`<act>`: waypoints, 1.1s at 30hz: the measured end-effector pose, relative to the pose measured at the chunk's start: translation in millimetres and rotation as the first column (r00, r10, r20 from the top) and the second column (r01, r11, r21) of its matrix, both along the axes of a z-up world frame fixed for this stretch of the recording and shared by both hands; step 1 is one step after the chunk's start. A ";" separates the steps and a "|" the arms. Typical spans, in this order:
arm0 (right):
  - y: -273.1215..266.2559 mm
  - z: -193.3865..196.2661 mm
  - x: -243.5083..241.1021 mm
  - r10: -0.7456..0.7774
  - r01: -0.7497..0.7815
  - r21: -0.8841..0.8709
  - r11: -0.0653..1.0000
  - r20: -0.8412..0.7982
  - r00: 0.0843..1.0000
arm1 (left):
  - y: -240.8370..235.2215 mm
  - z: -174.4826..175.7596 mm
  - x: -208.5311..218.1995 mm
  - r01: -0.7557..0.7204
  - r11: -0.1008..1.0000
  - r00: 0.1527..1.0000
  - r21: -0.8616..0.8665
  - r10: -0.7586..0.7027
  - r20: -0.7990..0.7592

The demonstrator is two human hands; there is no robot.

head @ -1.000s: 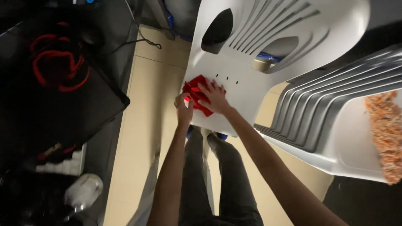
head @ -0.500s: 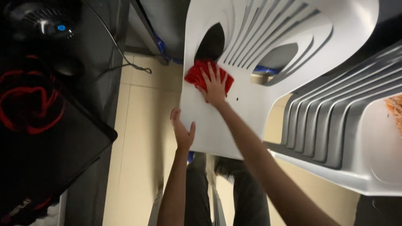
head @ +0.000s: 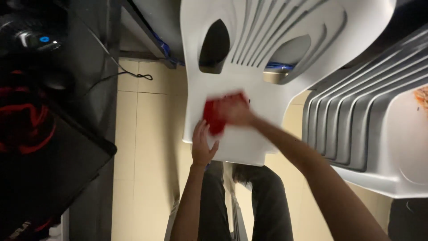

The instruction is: The person wipes a black mousepad with a red cloth and then cleans the surface of a white plastic chair. The person moves the chair to a different location and continues wiping it with the red cloth.

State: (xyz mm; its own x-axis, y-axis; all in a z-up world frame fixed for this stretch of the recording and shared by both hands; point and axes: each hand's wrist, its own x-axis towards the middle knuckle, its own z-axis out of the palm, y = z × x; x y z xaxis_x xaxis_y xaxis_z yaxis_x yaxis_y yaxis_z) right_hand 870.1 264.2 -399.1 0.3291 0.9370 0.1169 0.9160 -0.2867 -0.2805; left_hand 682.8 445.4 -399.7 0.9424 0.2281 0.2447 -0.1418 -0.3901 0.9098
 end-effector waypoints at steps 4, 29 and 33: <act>8.6 -18.1 52.8 -0.441 0.441 0.030 0.897 0.101 0.892 | -0.6 5.6 6.7 0.074 0.951 0.989 0.301 -0.030 -0.147; -94.7 -21.0 -60.4 -0.747 0.744 -0.130 0.655 0.034 0.664 | -113.2 3.4 24.5 0.247 0.925 0.969 0.289 -0.244 -0.048; -111.8 5.0 -174.0 -0.716 0.697 -0.205 0.688 -0.033 0.697 | -118.0 9.9 21.1 0.281 0.896 0.958 0.343 -0.281 -0.053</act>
State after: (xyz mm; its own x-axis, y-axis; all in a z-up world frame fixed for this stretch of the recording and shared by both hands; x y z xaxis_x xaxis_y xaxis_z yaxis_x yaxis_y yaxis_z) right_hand 696.1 152.5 -394.1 0.9020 0.4227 -0.0881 0.3916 -0.8868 -0.2456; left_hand 703.8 327.3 -389.8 0.9553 -0.1440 0.2582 -0.2903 -0.6227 0.7267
